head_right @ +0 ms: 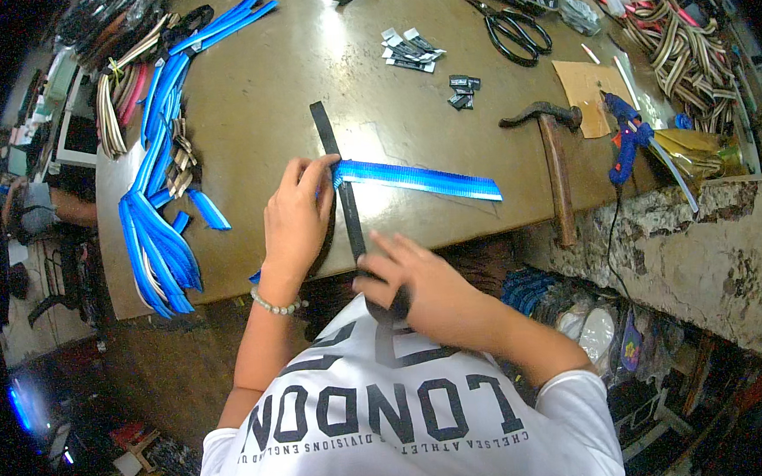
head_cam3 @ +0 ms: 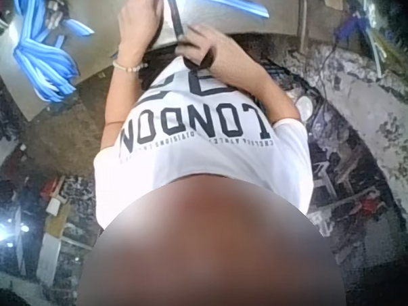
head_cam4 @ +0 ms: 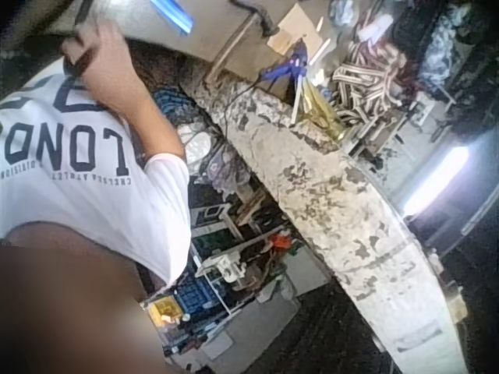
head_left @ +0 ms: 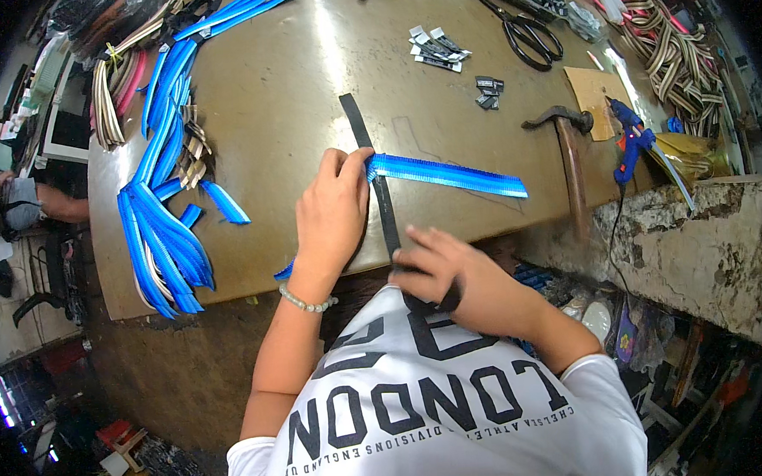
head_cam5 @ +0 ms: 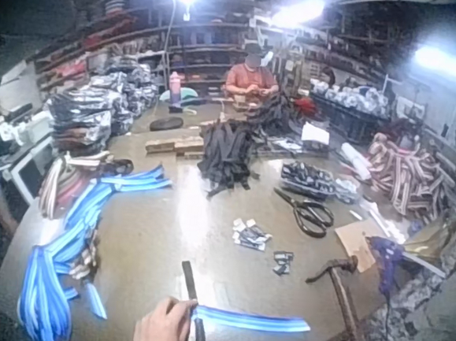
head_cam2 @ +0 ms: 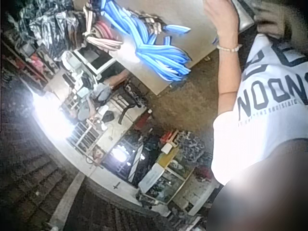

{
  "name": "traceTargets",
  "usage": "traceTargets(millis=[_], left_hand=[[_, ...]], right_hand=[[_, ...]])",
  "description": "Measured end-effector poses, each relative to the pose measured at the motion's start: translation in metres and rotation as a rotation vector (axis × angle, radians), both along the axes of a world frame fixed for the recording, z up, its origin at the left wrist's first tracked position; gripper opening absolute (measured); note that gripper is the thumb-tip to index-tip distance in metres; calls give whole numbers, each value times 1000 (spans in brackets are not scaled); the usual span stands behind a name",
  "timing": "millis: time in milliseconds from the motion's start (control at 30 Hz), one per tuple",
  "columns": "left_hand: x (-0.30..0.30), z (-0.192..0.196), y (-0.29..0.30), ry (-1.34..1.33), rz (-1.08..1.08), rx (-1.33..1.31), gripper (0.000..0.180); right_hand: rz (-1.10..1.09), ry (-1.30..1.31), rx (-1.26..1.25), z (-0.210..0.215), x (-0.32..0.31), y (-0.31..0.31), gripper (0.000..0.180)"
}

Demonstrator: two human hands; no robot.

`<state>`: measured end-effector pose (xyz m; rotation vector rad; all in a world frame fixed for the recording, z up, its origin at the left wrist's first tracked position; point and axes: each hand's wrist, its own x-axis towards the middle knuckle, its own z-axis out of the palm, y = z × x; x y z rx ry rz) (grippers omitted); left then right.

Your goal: The person assembles a strap by attaching blue ribbons to a black strap using a hot glue gun and metal clips. They repeatedly apply glue, position the ribbons, and secure them with clips while working at a cluttered table.

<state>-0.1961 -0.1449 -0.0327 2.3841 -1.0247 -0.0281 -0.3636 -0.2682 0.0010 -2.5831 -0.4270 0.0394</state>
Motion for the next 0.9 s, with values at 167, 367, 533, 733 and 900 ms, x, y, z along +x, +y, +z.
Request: traceTargets(millis=[167,367,533,733,900], left_hand=[[5,7,-3,51,35,27,24],[-16,10,9,-17,90,-136,11],[-18,0,20,-43,67,-117,12],[2,-7,20,-35,15,-175,9],[3,-8,20,-21,9,-173,9]], right_hand=[[-608,428,515,19,-78,-78,25],[-1692,-728,44,-51,-110,-227,34],[-1724,-378,232,-33,-67,-252,37],[-1016,-289,525,20,15,-129,42],[-626,-57,264,9,65,-81,49]])
